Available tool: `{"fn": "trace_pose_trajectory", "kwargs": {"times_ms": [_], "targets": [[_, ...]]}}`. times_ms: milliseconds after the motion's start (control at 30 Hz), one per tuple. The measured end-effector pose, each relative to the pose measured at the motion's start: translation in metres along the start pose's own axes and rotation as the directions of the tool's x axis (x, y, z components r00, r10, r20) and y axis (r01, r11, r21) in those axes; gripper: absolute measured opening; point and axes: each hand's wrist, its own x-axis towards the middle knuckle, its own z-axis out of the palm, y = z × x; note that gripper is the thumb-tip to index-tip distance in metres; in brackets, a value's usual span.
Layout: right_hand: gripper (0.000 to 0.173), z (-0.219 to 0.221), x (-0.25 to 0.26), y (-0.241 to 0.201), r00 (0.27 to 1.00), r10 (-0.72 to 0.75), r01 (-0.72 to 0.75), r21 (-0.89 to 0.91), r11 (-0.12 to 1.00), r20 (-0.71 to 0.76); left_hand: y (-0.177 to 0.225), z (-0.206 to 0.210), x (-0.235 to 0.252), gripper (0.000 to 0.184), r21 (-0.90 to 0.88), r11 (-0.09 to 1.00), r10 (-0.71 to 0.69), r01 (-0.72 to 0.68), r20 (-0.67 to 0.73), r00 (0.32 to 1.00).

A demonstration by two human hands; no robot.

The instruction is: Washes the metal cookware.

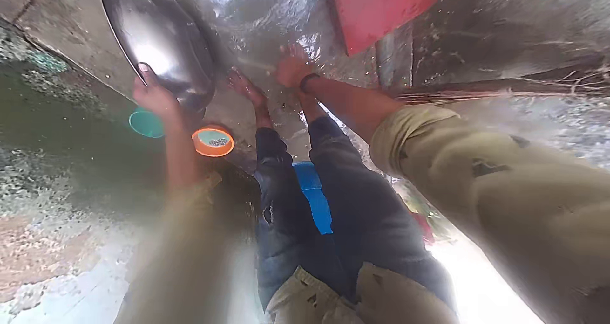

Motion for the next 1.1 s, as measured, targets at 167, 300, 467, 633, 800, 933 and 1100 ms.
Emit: {"fn": "trace_pose_trajectory", "kwargs": {"times_ms": [167, 300, 467, 633, 800, 933, 1100], "targets": [[0.05, 0.044, -0.028, -0.041, 0.965, -0.099, 0.099, 0.011, 0.995, 0.244, 0.006, -0.007, 0.0, 0.037, -0.027, 0.999, 0.028, -0.029, -0.064, 0.998], [0.045, 0.075, -0.044, -0.057, 0.93, -0.081, 0.107, -0.051, 0.993, 0.357, 0.019, -0.012, 0.005, 0.036, -0.026, 0.997, 0.076, -0.078, -0.059, 0.995], [0.044, 0.107, -0.036, -0.042, 0.908, -0.103, 0.184, -0.167, 0.969, 0.406, 0.023, -0.011, 0.019, 0.037, -0.112, 0.982, 0.151, -0.153, -0.028, 0.988], [0.042, 0.091, -0.039, -0.034, 0.873, -0.056, 0.178, -0.209, 0.962, 0.485, 0.027, -0.006, 0.023, 0.037, -0.092, 0.984, 0.153, -0.154, -0.022, 0.988], [0.04, 0.083, -0.049, -0.032, 0.853, -0.064, 0.208, -0.224, 0.952, 0.518, 0.024, -0.001, 0.017, 0.035, -0.09, 0.987, 0.134, -0.135, -0.013, 0.991], [0.041, 0.099, -0.048, -0.031, 0.831, -0.088, 0.241, -0.214, 0.947, 0.549, 0.021, 0.002, 0.014, 0.037, -0.07, 0.993, 0.096, -0.095, 0.011, 0.995], [0.042, 0.077, -0.047, -0.028, 0.89, -0.088, 0.173, -0.152, 0.973, 0.448, 0.018, 0.003, 0.008, 0.035, -0.089, 0.992, 0.094, -0.093, 0.016, 0.995]]}}
